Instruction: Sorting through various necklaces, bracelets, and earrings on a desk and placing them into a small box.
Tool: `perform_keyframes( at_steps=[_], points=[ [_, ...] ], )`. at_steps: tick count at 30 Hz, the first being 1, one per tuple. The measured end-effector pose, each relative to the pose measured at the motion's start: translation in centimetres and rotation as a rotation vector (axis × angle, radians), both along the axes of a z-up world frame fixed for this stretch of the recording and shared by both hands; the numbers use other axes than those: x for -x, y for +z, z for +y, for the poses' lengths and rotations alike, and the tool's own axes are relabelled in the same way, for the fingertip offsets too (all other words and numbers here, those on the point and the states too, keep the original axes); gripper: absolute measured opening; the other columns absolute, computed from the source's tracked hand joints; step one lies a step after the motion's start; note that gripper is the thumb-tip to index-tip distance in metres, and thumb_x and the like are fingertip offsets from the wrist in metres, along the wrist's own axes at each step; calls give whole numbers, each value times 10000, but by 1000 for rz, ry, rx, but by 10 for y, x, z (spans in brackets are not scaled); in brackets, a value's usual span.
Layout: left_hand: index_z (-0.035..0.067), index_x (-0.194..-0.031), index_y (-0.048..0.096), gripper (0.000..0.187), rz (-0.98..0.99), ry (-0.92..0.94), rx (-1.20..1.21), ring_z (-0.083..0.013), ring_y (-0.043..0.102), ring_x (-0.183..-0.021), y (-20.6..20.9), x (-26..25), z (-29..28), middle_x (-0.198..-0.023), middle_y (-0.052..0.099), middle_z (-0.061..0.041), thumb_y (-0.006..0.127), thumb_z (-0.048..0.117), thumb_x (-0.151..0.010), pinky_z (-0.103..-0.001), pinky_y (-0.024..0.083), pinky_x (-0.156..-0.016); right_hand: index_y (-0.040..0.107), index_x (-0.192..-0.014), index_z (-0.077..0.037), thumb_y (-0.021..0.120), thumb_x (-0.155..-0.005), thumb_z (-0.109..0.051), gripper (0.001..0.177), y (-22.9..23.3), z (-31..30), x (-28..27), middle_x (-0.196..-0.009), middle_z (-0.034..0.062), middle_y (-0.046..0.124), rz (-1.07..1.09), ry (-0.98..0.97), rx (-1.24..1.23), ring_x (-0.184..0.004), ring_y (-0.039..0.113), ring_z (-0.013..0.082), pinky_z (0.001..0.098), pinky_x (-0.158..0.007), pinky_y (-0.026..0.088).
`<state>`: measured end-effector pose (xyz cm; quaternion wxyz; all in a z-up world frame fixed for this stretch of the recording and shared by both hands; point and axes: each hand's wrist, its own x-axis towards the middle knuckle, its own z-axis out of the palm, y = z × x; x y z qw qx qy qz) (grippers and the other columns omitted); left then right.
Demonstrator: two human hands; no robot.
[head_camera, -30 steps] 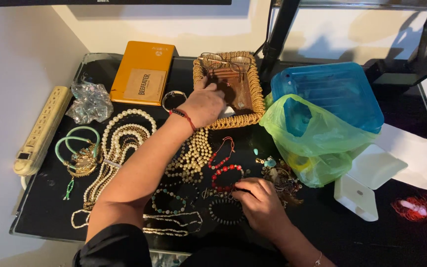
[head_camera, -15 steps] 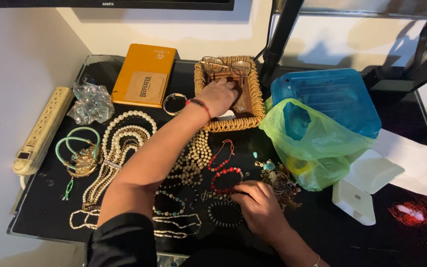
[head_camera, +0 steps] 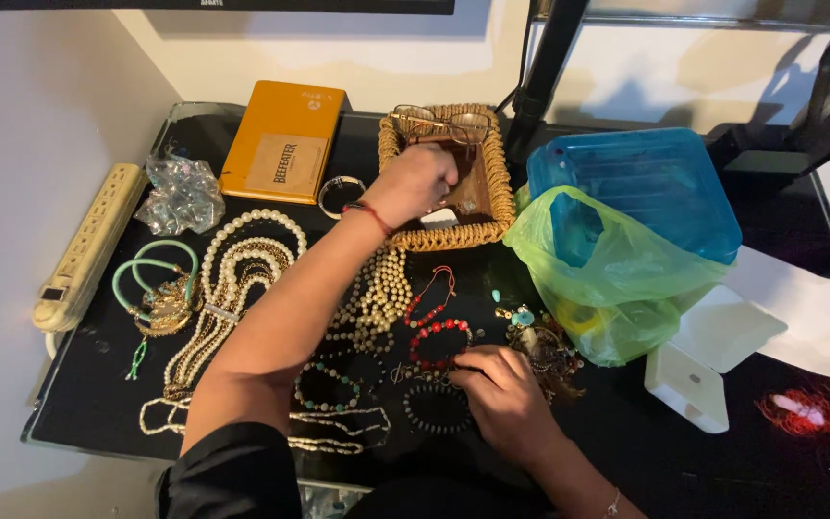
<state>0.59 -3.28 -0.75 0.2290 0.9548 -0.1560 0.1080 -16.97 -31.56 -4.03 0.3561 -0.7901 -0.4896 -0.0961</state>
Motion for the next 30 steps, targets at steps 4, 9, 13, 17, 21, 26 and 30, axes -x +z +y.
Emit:
perform_keyframes(
  at_steps=[4,9,13,17,21,26,30],
  points=[
    [12,-903,654,120,13,-32,492,-255,696,-838,-22,7,11,-888,689,-116,730,-38,-825,-370,586,-739,707,-1019,-76,697,-715,20,319,2,0,1,-1162,67,672,-19,7,-10,-1095,636,315,434,-928,503],
    [8,-1052,616,133,360,-104,1171,-163,713,-766,-18,25,15,-937,757,-132,599,-66,-942,-303,612,-683,701,-1039,-67,687,-748,26,305,11,0,5,-1147,91,669,-50,20,-46,-1082,635,327,436,-923,501],
    [0,-1073,623,136,399,-93,1202,-176,728,-779,1,49,8,-951,753,-141,605,-58,-952,-309,631,-704,699,-1042,-60,680,-768,31,290,13,0,6,-1141,99,670,-44,33,-53,-1074,635,328,437,-920,503],
    [0,-1091,626,160,385,-145,1195,-173,738,-830,2,68,-3,-973,748,-129,613,-73,-949,-302,633,-729,700,-1042,-54,686,-780,15,271,12,0,5,-1138,109,671,-80,25,-55,-1063,636,332,435,-911,505],
    [7,-1104,622,175,359,-212,1173,-146,719,-844,-4,97,-22,-979,747,-111,603,-93,-962,-287,621,-743,701,-1065,-50,683,-890,5,184,1,-3,4,-1141,103,679,-10,-23,-117,-1036,647,308,404,-908,528],
    [2,-1071,618,147,335,-196,1139,-105,689,-811,-18,139,-54,-907,724,-70,613,-100,-965,-254,580,-717,627,-1187,-8,633,-962,6,226,9,-5,4,-1231,156,632,114,-162,-305,-1113,645,316,385,-973,531],
    [3,-1035,595,137,315,-161,1097,-76,630,-730,-4,173,-82,-816,676,-31,662,-86,-957,-235,537,-666,632,-1224,2,626,-953,18,272,41,-2,0,-1197,155,640,267,-281,-383,-1060,668,262,352,-936,532]
  ],
)
